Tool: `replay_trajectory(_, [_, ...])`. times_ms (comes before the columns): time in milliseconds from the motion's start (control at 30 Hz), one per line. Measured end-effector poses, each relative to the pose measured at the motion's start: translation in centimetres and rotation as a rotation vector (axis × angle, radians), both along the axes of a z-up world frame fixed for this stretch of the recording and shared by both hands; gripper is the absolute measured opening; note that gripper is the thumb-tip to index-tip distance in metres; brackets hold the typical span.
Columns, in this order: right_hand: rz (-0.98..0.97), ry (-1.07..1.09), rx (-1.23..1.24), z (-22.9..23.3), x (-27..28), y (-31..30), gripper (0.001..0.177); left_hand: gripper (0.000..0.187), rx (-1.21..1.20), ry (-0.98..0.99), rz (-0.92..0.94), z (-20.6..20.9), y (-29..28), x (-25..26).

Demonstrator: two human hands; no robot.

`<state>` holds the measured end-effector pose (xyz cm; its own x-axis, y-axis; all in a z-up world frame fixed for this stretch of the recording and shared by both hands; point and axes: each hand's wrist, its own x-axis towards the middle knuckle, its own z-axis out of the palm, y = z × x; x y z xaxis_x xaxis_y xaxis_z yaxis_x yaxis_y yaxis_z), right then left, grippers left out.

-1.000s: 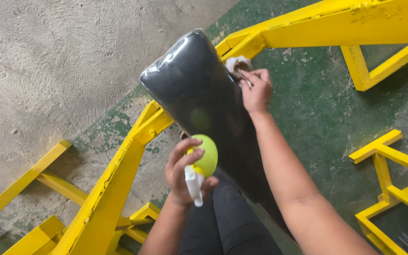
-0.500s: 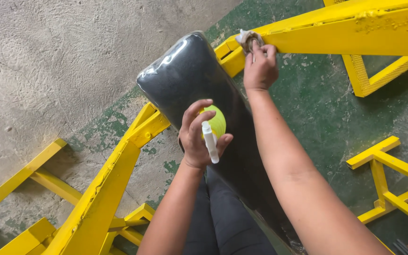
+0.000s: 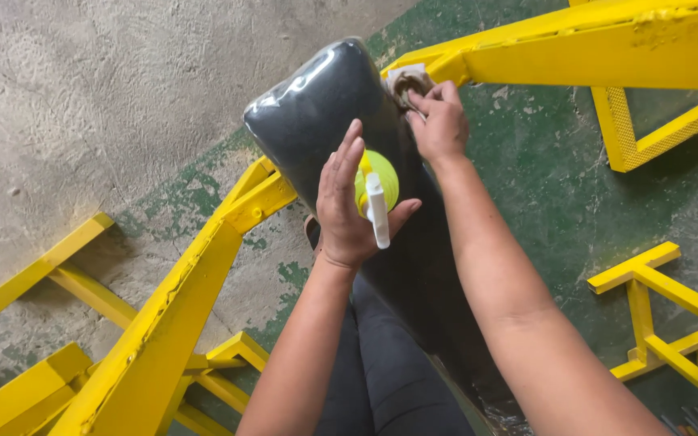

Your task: Wiping down yellow gym machines and weight benches using a spray bottle and a cloth.

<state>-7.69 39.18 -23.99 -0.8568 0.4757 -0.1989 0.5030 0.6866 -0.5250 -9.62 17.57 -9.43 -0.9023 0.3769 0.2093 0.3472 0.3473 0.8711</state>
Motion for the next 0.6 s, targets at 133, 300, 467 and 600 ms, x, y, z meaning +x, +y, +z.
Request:
replay_trajectory(133, [0.122, -0.027, -0.069, 0.1, -0.2, 0.7, 0.029, 0.103, 0.011, -0.068, 0.007, -0.3, -0.6, 0.6])
replay_trajectory(300, [0.137, -0.073, -0.105, -0.2, 1.1, 0.8, 0.031, 0.092, -0.079, -0.112, 0.089, -0.8, -3.5, 3.6])
replay_trajectory(467, [0.093, -0.169, -0.099, 1.2, 0.9, 0.5, 0.031, 0.088, -0.14, -0.146, 0.075, -1.7, -4.9, 5.8])
replay_trajectory(600, [0.092, -0.193, -0.1, 0.7, 3.0, 0.8, 0.031, 0.086, -0.12, -0.169, 0.1, -0.9, -4.7, 5.9])
